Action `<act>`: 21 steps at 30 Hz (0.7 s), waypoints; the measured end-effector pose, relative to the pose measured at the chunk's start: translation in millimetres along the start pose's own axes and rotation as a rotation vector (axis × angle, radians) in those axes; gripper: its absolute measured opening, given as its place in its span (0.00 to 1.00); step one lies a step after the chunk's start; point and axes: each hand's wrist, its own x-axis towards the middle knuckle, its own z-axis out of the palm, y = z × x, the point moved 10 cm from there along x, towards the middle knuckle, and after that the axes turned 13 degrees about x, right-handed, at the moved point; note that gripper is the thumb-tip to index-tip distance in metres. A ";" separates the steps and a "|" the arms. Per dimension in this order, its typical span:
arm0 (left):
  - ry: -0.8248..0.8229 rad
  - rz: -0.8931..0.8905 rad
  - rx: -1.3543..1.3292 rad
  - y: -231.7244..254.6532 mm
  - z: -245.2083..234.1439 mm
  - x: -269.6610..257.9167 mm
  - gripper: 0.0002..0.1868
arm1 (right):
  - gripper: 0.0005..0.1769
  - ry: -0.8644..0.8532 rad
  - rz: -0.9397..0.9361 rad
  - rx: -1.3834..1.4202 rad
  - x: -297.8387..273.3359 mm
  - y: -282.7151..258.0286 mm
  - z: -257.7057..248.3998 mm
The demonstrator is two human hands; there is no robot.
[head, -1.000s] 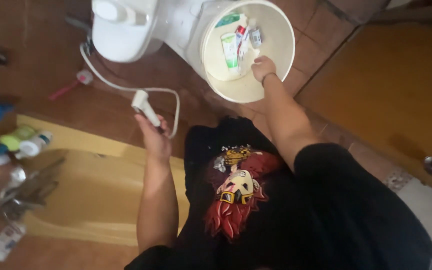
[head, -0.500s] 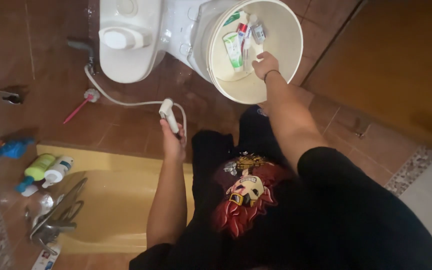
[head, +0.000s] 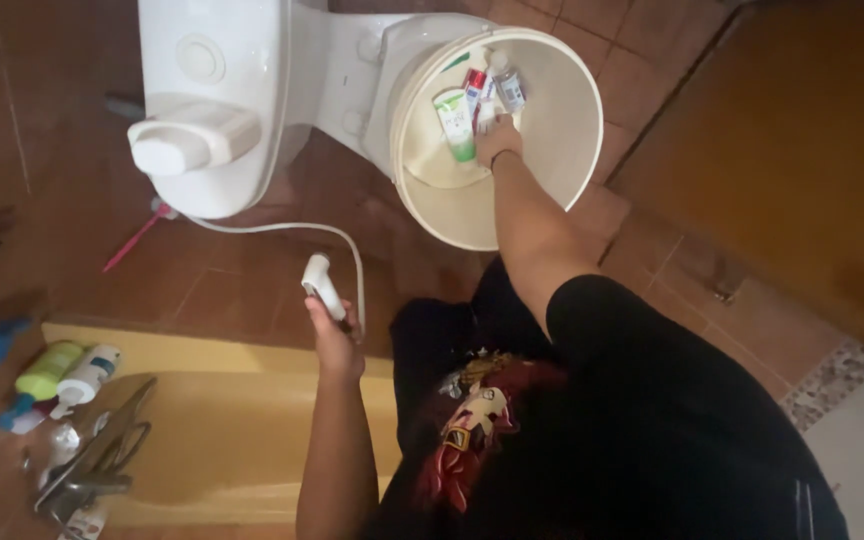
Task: Washing and rinsing various toiletry bottles and toothpaste tubes using a bidet sprayer in a bathroom.
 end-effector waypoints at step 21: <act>0.000 -0.087 0.069 -10.6 5.7 13.4 0.33 | 0.15 0.206 -0.631 0.212 -44.4 -137.9 -28.7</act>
